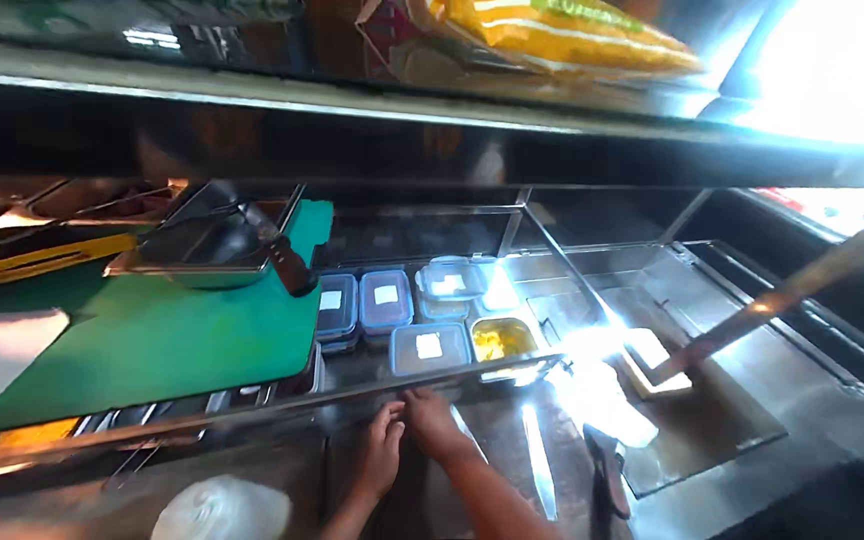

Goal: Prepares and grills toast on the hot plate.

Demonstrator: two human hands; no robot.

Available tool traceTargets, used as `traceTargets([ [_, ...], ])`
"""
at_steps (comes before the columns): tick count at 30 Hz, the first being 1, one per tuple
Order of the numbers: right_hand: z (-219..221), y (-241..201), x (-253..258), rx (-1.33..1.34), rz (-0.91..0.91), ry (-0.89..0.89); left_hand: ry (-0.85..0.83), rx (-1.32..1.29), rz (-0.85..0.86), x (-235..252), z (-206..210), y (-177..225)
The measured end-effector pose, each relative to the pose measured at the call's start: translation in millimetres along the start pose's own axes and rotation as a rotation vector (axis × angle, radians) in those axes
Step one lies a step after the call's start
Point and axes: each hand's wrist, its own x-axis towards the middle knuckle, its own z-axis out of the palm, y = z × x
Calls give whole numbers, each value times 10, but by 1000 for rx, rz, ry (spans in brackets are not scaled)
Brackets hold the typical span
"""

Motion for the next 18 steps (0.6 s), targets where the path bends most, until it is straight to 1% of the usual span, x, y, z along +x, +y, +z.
traceTargets([
  [2, -127, -126, -56, 6, 57, -48, -113, 113, -33, 271, 54, -213],
  [3, -235, -184, -198, 46, 82, 20, -191, 207, -79, 371, 60, -277],
  [4, -321, -182, -371, 76, 90, 168, -261, 279, -112, 466, 67, -341],
  [5, -409, -104, -505, 78, 108, 353, -315, 329, -115, 537, 65, -358],
  [6, -573, 29, -584, 46, 180, 458, -321, 353, -122, 542, 54, -269],
  [7, -799, 200, -608, -11, 310, 452, -256, 384, -115, 455, 38, -115],
  [8, -1061, 388, -563, -56, 453, 345, -117, 413, -55, 299, 23, 59],
  [9, -1257, 622, -454, -119, 516, 256, 56, 408, 66, 135, 28, 220],
  [10, -1390, 840, -315, -181, 546, 179, 174, 357, 154, -8, 65, 404],
  [11, -1492, 978, -169, -216, 580, 74, 226, 272, 220, -131, 150, 570],
  [12, -1539, 1069, -32, -228, 605, -53, 224, 163, 222, -232, 296, 690],
  [13, -1528, 1140, 72, -245, 607, -142, 166, 10, 112, -281, 485, 796],
  [14, -1538, 1161, 132, -259, 596, -194, 73, -180, -86, -243, 694, 884],
  [15, -1580, 1158, 157, -273, 582, -223, -18, -366, -319, -139, 897, 948],
  [16, -1627, 1165, 156, -275, 567, -229, -81, -484, -503, -15, 1087, 965],
  [17, -1693, 1169, 129, -266, 551, -225, -108, -533, -616, 107, 1272, 948],
  [18, -1753, 1195, 109, -263, 534, -211, -106, -543, -674, 229, 1442, 922],
])
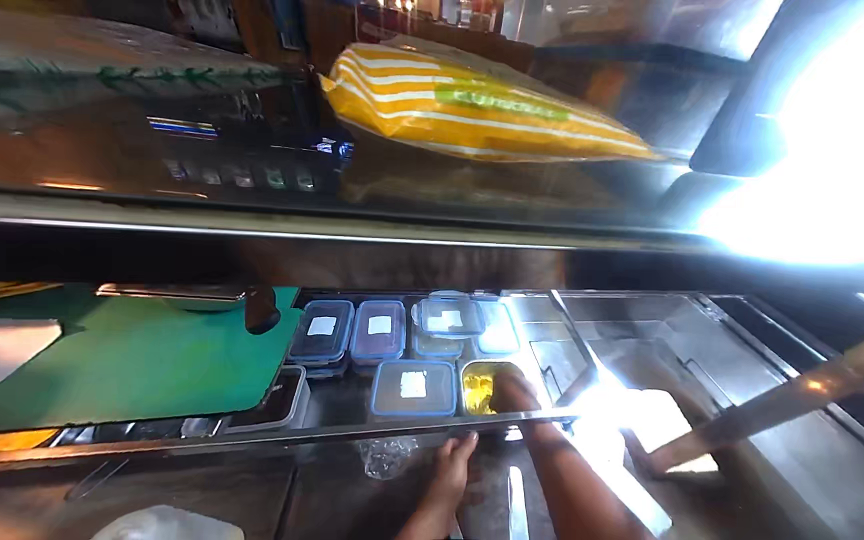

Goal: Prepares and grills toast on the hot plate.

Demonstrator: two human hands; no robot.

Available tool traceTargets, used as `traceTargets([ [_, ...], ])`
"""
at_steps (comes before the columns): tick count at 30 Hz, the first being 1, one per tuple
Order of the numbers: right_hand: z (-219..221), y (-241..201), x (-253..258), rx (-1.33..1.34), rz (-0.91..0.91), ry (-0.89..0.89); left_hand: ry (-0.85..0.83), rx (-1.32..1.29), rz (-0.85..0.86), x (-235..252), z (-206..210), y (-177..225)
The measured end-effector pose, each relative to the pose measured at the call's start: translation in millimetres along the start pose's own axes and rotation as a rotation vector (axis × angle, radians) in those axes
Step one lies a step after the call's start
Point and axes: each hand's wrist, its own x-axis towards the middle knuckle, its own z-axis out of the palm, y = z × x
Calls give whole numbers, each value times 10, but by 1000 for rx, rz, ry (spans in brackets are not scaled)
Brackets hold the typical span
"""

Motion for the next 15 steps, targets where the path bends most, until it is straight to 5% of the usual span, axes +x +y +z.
traceTargets([
  [5, 95, 496, -264, 61, -232, 155, 319, -1, 128, 506, 547, -78],
  [8, 293, 919, -492, 192, -388, 365, 365, -135, 298, 435, 676, -75],
  [12, 64, 1117, -1003, 150, -470, 262, 468, 186, 401, -136, 640, 37],
  [15, 164, 1095, -955, -35, -674, 370, 528, 533, 410, -597, 609, 120],
])
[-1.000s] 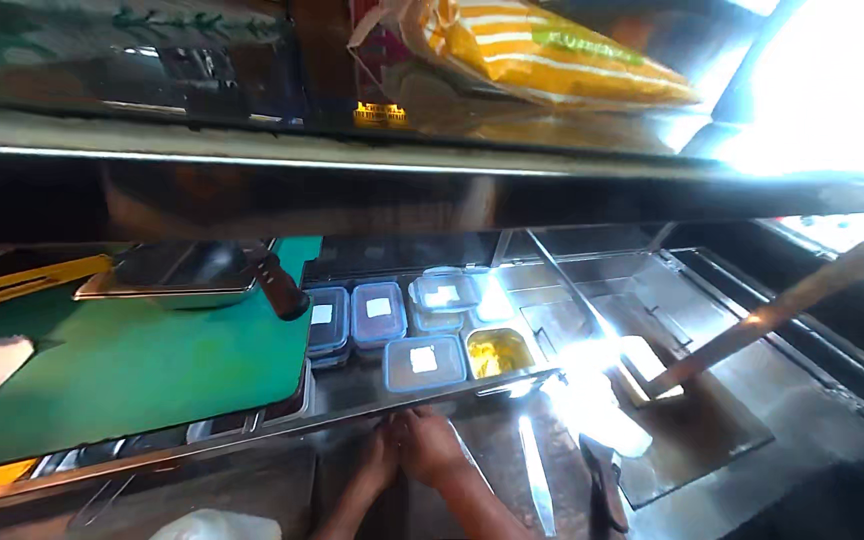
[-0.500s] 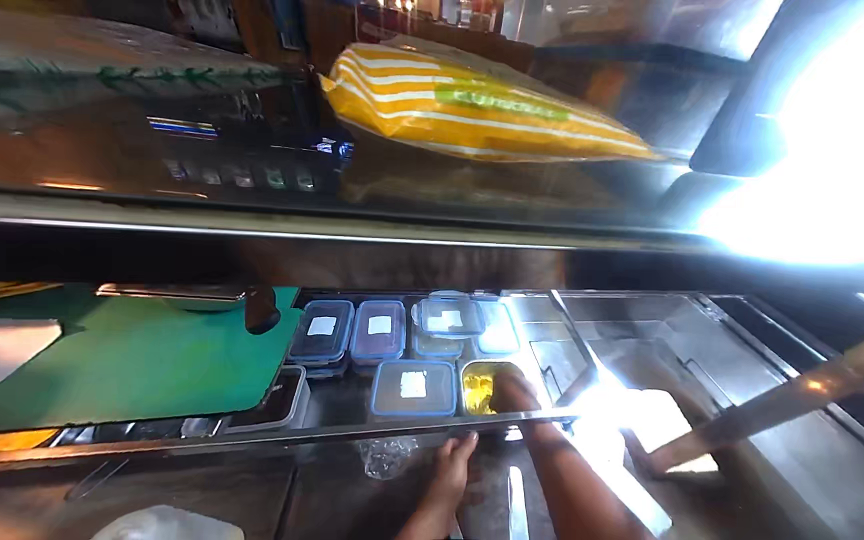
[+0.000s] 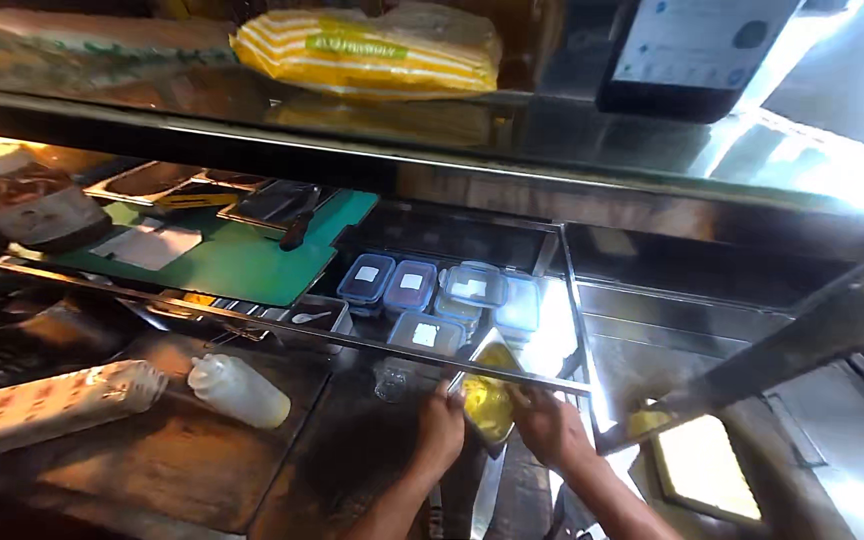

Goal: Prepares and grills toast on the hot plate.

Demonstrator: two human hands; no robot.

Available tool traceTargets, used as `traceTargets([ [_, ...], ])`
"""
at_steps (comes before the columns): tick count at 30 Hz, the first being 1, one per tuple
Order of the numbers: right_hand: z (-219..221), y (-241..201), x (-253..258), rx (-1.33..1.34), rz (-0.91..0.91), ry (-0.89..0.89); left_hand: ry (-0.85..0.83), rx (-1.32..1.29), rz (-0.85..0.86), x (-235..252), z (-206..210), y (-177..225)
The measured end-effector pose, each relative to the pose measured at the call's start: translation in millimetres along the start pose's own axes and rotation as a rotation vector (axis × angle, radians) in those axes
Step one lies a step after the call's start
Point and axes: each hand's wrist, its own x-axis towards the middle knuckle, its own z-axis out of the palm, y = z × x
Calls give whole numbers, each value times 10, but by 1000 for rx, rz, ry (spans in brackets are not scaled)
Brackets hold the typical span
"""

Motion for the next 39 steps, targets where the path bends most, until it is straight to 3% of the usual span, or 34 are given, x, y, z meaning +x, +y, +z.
traceTargets([
  [4, 181, -94, 212, -234, -218, 17, -80, 257, 65, -149, -179, -34],
  [7, 322, -117, 260, -320, -213, -119, -116, 365, 64, -171, -204, -54],
  [13, 640, -7, 248, -213, -6, -439, -134, 351, 88, -106, -165, -171],
  [16, 710, -22, 199, -150, 68, -503, -137, 306, 100, -35, -208, -234],
  [19, 755, -158, 80, 110, 179, -523, -117, 209, 83, 17, -220, -338],
  [21, 749, -196, -6, 452, 307, -436, -114, 160, 68, 57, -241, -424],
  [24, 857, -228, -292, 1273, 582, -200, -151, 68, 2, 178, -278, -551],
  [27, 789, -302, -606, 1757, 632, -141, -167, -143, -77, 314, -231, -718],
  [35, 467, 74, -1094, 1848, 525, 3, -75, -522, -291, 461, 12, -461],
  [37, 339, 428, -1437, 1709, 615, 149, -44, -553, -358, 542, 151, -392],
  [39, 271, 1062, -1812, 1342, 684, 311, -12, -572, -376, 624, 296, -351],
])
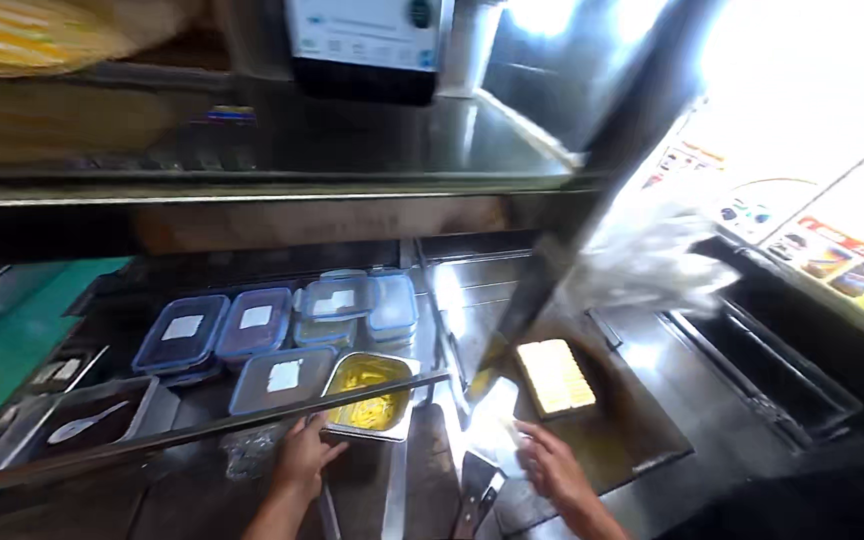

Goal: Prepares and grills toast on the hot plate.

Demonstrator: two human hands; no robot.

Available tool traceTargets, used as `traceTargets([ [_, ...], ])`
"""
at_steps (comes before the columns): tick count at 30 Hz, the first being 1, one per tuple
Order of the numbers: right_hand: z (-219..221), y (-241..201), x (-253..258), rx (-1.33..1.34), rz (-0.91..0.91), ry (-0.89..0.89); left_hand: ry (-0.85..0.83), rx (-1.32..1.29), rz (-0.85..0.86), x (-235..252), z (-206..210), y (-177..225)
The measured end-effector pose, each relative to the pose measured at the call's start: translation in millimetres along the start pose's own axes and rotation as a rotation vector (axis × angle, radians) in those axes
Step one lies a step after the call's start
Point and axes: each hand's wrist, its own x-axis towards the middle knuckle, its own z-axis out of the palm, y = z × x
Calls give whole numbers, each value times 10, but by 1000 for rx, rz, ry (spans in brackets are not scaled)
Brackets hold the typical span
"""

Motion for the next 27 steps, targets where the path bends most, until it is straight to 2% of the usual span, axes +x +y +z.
traceTargets([
  [2, -864, -15, 344, -479, -70, 112, 19, -30, 10, 81, 150, -10],
  [4, -1522, -146, 912, -907, -3, 55, 79, -40, 37, 103, 308, -46],
  [6, -1789, -325, 1564, -1163, 10, -80, 89, -38, 108, 77, 454, -119],
  [8, -1881, -281, 1970, -1280, -58, -182, 77, -98, 111, 147, 490, -375],
  [9, -1900, -206, 1997, -1298, -91, -223, 104, -133, 100, 142, 477, -475],
  [11, -1987, -21, 1634, -1294, -134, -305, 179, -109, 118, -83, 419, -610],
  [13, -2123, 81, 1102, -1282, -141, -375, 272, -20, 166, -568, 411, -642],
  [15, -2174, 56, 979, -1256, -157, -365, 409, 57, 232, -987, 347, -719],
  [18, -2145, -284, 1657, -1242, -120, -322, 491, 84, 241, -1539, 195, -1074],
  [20, -2127, -258, 2176, -1273, -219, -309, 592, 121, 185, -1916, 120, -1405],
  [21, -2121, -209, 2255, -1292, -272, -327, 644, 163, 168, -2116, 102, -1549],
  [22, -2132, -117, 2163, -1305, -315, -352, 672, 219, 147, -2327, 70, -1668],
  [25, -2330, 244, 1282, -1262, -366, -419, 668, 365, 39, -3020, 71, -2054],
  [27, -2378, 223, 1186, -1239, -320, -414, 648, 404, -48, -3293, 232, -2366],
])
